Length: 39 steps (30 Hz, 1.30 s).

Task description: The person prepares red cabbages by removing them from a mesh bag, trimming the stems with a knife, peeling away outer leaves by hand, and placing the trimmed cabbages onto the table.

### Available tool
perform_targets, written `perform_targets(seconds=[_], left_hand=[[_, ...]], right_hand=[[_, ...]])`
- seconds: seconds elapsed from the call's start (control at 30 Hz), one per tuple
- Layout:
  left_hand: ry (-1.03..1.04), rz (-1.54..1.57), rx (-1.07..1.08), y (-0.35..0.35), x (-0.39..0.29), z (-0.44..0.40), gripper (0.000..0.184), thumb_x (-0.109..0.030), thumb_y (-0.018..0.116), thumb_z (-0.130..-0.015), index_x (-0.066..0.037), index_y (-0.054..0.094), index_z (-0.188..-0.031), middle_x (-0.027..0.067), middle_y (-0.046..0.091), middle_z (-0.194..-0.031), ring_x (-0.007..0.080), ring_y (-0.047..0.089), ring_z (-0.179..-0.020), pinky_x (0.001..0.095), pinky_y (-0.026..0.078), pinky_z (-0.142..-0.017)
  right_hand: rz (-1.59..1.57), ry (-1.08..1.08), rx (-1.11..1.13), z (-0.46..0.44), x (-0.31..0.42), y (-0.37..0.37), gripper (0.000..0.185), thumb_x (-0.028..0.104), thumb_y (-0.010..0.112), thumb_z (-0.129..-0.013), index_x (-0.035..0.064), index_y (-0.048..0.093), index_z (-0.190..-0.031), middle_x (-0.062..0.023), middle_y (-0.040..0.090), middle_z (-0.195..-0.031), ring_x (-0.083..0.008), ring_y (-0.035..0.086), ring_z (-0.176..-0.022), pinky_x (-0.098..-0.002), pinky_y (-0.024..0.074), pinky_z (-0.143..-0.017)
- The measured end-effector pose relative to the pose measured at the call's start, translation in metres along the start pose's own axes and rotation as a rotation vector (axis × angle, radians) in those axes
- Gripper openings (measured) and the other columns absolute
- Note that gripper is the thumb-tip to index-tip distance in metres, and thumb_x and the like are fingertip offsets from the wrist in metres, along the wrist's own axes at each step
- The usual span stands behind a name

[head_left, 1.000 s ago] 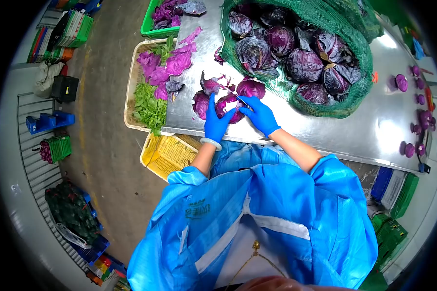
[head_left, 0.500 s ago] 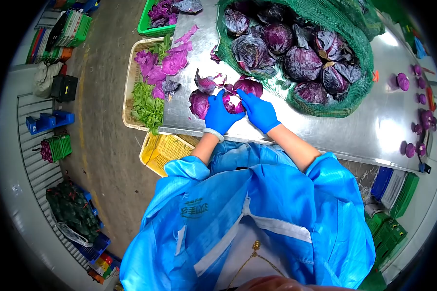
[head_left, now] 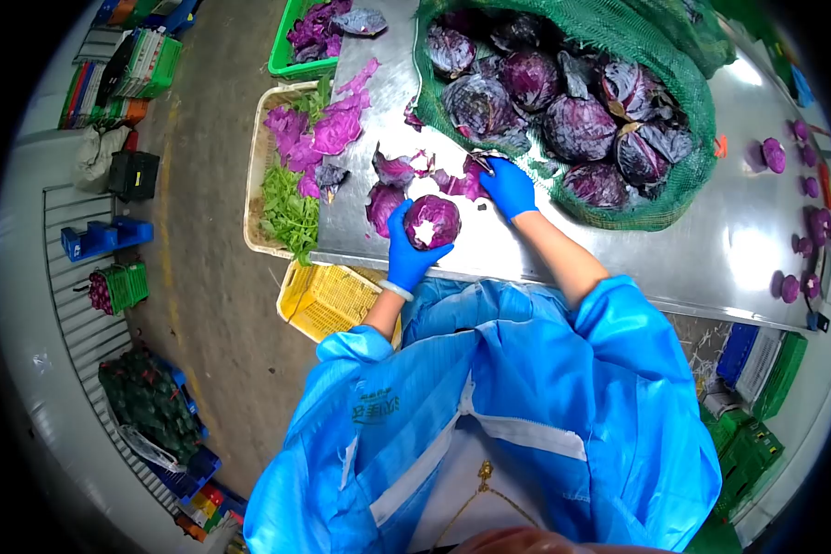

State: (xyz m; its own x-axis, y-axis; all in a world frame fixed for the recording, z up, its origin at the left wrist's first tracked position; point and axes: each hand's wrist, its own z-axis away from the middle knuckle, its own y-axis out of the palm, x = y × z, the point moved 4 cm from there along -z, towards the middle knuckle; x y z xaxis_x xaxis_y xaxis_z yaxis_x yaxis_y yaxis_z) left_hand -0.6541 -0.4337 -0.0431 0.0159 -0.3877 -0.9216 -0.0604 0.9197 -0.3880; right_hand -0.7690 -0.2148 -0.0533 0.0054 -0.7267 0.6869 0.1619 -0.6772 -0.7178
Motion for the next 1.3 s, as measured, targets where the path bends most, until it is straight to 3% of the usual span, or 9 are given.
perform_targets(seconds=[0.13, 0.27, 0.5, 0.8, 0.9, 0.97, 1.07, 1.2, 1.3], left_hand=[[-0.062, -0.048, 0.005, -0.012, -0.008, 0.010, 0.085, -0.026, 0.089, -0.069, -0.003, 0.045, -0.138, 0.0177, 0.049, -0.135, 0.0317, 0.051, -0.125, 0.0399, 0.042, -0.106], [0.054, -0.229, 0.056, -0.021, -0.040, 0.011, 0.065, -0.030, 0.084, -0.074, -0.005, 0.059, -0.129, 0.0191, 0.058, -0.128, 0.0334, 0.059, -0.118, 0.0394, 0.048, -0.100], [0.180, -0.644, 0.272, -0.021, -0.062, -0.003, 0.058, -0.040, 0.073, -0.079, -0.007, 0.061, -0.125, 0.0214, 0.063, -0.120, 0.0350, 0.067, -0.100, 0.0420, 0.056, -0.080], [0.252, -0.465, -0.009, -0.024, -0.038, -0.026, 0.023, -0.019, 0.067, -0.089, -0.003, 0.071, -0.105, 0.0165, 0.070, -0.085, 0.0303, 0.070, -0.073, 0.0376, 0.056, -0.067], [-0.052, -0.204, 0.133, -0.028, -0.055, -0.021, 0.029, -0.020, 0.070, -0.087, -0.003, 0.070, -0.110, 0.0165, 0.071, -0.089, 0.0322, 0.070, -0.077, 0.0367, 0.057, -0.070], [0.090, -0.408, 0.211, -0.019, -0.082, -0.017, 0.042, -0.027, 0.076, -0.079, -0.004, 0.070, -0.113, 0.0143, 0.071, -0.095, 0.0319, 0.070, -0.081, 0.0366, 0.057, -0.072], [0.175, -0.663, 0.273, -0.013, -0.082, -0.013, 0.061, -0.035, 0.080, -0.069, -0.006, 0.066, -0.121, 0.0142, 0.068, -0.097, 0.0308, 0.068, -0.085, 0.0395, 0.057, -0.074], [0.351, -0.719, 0.260, -0.013, -0.070, -0.012, 0.049, -0.029, 0.075, -0.075, -0.003, 0.065, -0.115, 0.0156, 0.065, -0.088, 0.0329, 0.066, -0.076, 0.0402, 0.055, -0.067], [0.321, -0.698, 0.196, -0.020, -0.046, -0.014, 0.040, -0.021, 0.072, -0.080, -0.003, 0.065, -0.115, 0.0157, 0.066, -0.091, 0.0294, 0.066, -0.075, 0.0377, 0.054, -0.065]], right_hand=[[0.102, -0.239, -0.088, 0.055, 0.039, -0.023, 0.047, 0.049, 0.071, -0.083, 0.0093, 0.061, -0.105, -0.0110, 0.066, -0.085, -0.0293, 0.069, -0.077, -0.0407, 0.0539, -0.066], [-0.334, 0.077, 0.341, 0.085, 0.036, 0.011, 0.071, 0.038, 0.080, -0.078, 0.0052, 0.054, -0.135, -0.0158, 0.065, -0.120, -0.0257, 0.064, -0.106, -0.0337, 0.0489, -0.095], [-0.613, 0.049, 0.374, 0.084, 0.018, 0.027, 0.080, 0.030, 0.082, -0.073, 0.0016, 0.047, -0.139, -0.0173, 0.055, -0.132, -0.0288, 0.058, -0.120, -0.0363, 0.0457, -0.101], [-0.610, 0.175, 0.345, 0.079, 0.009, 0.032, 0.060, 0.021, 0.076, -0.073, 0.0077, 0.056, -0.127, -0.0114, 0.065, -0.101, -0.0200, 0.064, -0.085, -0.0335, 0.0522, -0.076], [-0.737, 0.286, 0.425, 0.081, 0.006, 0.025, 0.058, 0.020, 0.075, -0.073, 0.0104, 0.057, -0.127, -0.0079, 0.065, -0.093, -0.0142, 0.061, -0.070, -0.0301, 0.0511, -0.062], [-0.791, 0.327, 0.456, 0.082, 0.005, 0.024, 0.058, 0.019, 0.075, -0.074, 0.0120, 0.057, -0.128, -0.0058, 0.064, -0.088, -0.0110, 0.058, -0.063, -0.0277, 0.0485, -0.055], [-0.658, 0.149, 0.376, 0.080, 0.012, 0.026, 0.061, 0.022, 0.075, -0.073, 0.0076, 0.055, -0.128, -0.0122, 0.065, -0.097, -0.0206, 0.062, -0.081, -0.0340, 0.0519, -0.074], [-0.628, 0.165, 0.381, 0.080, 0.014, 0.026, 0.063, 0.024, 0.076, -0.072, 0.0043, 0.053, -0.127, -0.0172, 0.064, -0.105, -0.0272, 0.061, -0.096, -0.0380, 0.0489, -0.089], [-0.633, 0.144, 0.340, 0.081, 0.013, 0.025, 0.064, 0.025, 0.076, -0.072, 0.0055, 0.053, -0.127, -0.0158, 0.065, -0.100, -0.0249, 0.064, -0.088, -0.0368, 0.0518, -0.080]])
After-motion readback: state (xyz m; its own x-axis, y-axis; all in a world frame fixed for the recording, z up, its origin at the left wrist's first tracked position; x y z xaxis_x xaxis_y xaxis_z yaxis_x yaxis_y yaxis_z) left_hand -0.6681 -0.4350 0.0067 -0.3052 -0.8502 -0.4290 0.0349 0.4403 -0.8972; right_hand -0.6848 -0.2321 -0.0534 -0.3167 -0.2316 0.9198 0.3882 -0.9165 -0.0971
